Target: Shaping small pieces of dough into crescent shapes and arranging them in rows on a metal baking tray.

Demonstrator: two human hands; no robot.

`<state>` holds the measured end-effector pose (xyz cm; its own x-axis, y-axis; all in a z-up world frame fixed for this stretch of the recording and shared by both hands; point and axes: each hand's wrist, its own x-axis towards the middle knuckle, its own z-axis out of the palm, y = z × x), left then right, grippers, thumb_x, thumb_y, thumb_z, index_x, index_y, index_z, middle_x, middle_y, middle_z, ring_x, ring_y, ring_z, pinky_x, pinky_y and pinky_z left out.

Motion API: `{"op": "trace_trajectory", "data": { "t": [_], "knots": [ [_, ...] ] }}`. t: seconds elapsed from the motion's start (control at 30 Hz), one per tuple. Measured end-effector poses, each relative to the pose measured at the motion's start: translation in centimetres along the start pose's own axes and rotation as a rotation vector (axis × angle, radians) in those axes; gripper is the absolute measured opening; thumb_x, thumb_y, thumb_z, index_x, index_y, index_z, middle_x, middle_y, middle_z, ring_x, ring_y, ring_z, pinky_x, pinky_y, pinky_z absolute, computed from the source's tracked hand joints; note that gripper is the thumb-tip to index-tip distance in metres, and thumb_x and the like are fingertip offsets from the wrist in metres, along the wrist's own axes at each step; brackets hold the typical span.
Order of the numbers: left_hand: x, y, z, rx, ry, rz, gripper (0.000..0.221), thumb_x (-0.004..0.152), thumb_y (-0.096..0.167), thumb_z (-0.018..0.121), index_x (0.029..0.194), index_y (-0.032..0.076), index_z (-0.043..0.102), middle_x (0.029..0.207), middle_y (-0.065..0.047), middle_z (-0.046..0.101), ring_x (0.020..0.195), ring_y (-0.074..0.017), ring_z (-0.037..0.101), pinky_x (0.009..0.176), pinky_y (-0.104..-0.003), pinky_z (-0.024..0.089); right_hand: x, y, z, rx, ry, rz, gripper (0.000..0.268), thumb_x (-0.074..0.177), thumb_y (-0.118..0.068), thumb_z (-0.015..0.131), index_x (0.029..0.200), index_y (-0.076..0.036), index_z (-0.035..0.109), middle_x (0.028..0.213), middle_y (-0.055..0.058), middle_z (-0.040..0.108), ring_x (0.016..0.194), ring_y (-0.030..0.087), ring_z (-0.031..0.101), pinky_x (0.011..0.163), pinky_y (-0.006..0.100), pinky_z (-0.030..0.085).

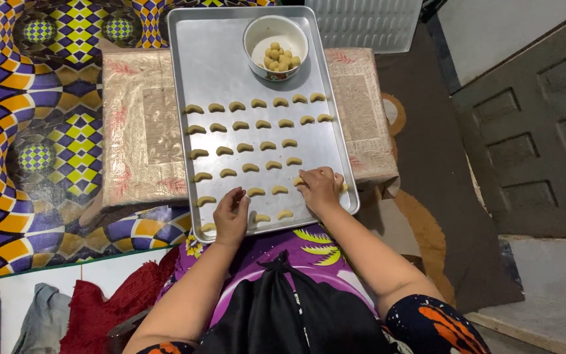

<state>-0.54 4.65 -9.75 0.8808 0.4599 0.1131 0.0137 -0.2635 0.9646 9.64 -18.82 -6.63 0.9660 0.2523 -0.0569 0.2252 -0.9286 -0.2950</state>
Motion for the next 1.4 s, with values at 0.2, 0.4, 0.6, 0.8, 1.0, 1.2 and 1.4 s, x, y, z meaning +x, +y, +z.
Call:
{"op": "trace_trajectory", "data": {
  "t": [0.2, 0.4, 0.6, 0.8, 1.0, 1.2, 1.4],
  "knots": [
    [0.1, 0.2, -0.1, -0.012, 0.022, 0.044, 0.022, 0.096, 0.015, 0.07, 0.116, 0.005, 0.07, 0.103, -0.015, 0.077, 0.097, -0.0304, 0.074, 0.078, -0.037, 0.062, -1.0, -0.6, 2.6, -0.143, 0.359, -0.363, 0.032, 0.083, -0.043, 0.078, 0.109, -0.025, 0.074, 0.1, -0.002, 0.07, 0.117, 0.026, 0.054, 0.096, 0.061, 0.027],
    [0.0, 0.2, -0.2, 0.015, 0.003, 0.059, 0.023, 0.096, 0.017, 0.07, 0.115, 0.005, 0.071, 0.103, -0.014, 0.077, 0.096, -0.0294, 0.075, 0.078, -0.036, 0.062, -0.3, -2.3, 3.5, -0.123, 0.352, -0.464, 0.03, 0.089, -0.04, 0.074, 0.113, -0.022, 0.073, 0.096, -0.001, 0.068, 0.116, 0.026, 0.054, 0.094, 0.06, 0.027],
    [0.1, 0.6, -0.4, 0.031, -0.003, 0.051, 0.022, 0.097, 0.017, 0.069, 0.115, 0.005, 0.07, 0.103, -0.014, 0.077, 0.096, -0.0306, 0.074, 0.079, -0.037, 0.062, 0.5, -2.5, 4.4, -0.113, 0.333, -0.455, 0.017, 0.087, -0.034, 0.075, 0.102, -0.025, 0.075, 0.086, -0.003, 0.069, 0.113, 0.026, 0.057, 0.094, 0.061, 0.027],
    [0.0, 0.5, -0.3, 0.052, 0.01, 0.064, 0.02, 0.096, 0.017, 0.07, 0.113, 0.007, 0.071, 0.101, -0.012, 0.077, 0.094, -0.0292, 0.074, 0.078, -0.036, 0.062, 0.3, -2.6, 3.0, -0.106, 0.276, -0.415, 0.018, 0.09, -0.034, 0.073, 0.105, -0.026, 0.074, 0.09, -0.002, 0.072, 0.116, 0.027, 0.057, 0.094, 0.062, 0.028],
    [0.0, 0.5, -0.2, 0.058, 0.012, 0.053, 0.02, 0.096, 0.018, 0.07, 0.113, 0.007, 0.071, 0.099, -0.013, 0.077, 0.094, -0.0304, 0.074, 0.079, -0.038, 0.061, 2.6, -0.7, 0.3, -0.009, 0.065, -0.082, 0.018, 0.092, -0.037, 0.069, 0.103, -0.025, 0.077, 0.102, -0.004, 0.075, 0.124, 0.023, 0.054, 0.102, 0.056, 0.03],
    [-0.2, 0.5, 0.0, 0.106, -0.008, 0.051, 0.02, 0.096, 0.021, 0.071, 0.112, 0.01, 0.072, 0.098, -0.01, 0.078, 0.095, -0.0285, 0.074, 0.081, -0.038, 0.061, 3.4, -0.9, -1.1, 0.097, -0.139, 0.234, 0.023, 0.092, -0.037, 0.072, 0.111, -0.028, 0.079, 0.105, -0.008, 0.066, 0.117, 0.018, 0.052, 0.098, 0.037, 0.031],
    [-0.1, 0.3, 0.0, 0.109, -0.027, -0.015, 0.021, 0.096, 0.024, 0.07, 0.113, 0.011, 0.072, 0.1, -0.009, 0.077, 0.096, -0.028, 0.074, 0.084, -0.038, 0.06, 3.2, -6.1, -5.5, -0.037, -0.28, 0.157, 0.026, 0.092, -0.033, 0.069, 0.11, -0.016, 0.08, 0.108, 0.009, 0.071, 0.119, 0.03, 0.051, 0.098, 0.042, 0.031]
  ]
}}
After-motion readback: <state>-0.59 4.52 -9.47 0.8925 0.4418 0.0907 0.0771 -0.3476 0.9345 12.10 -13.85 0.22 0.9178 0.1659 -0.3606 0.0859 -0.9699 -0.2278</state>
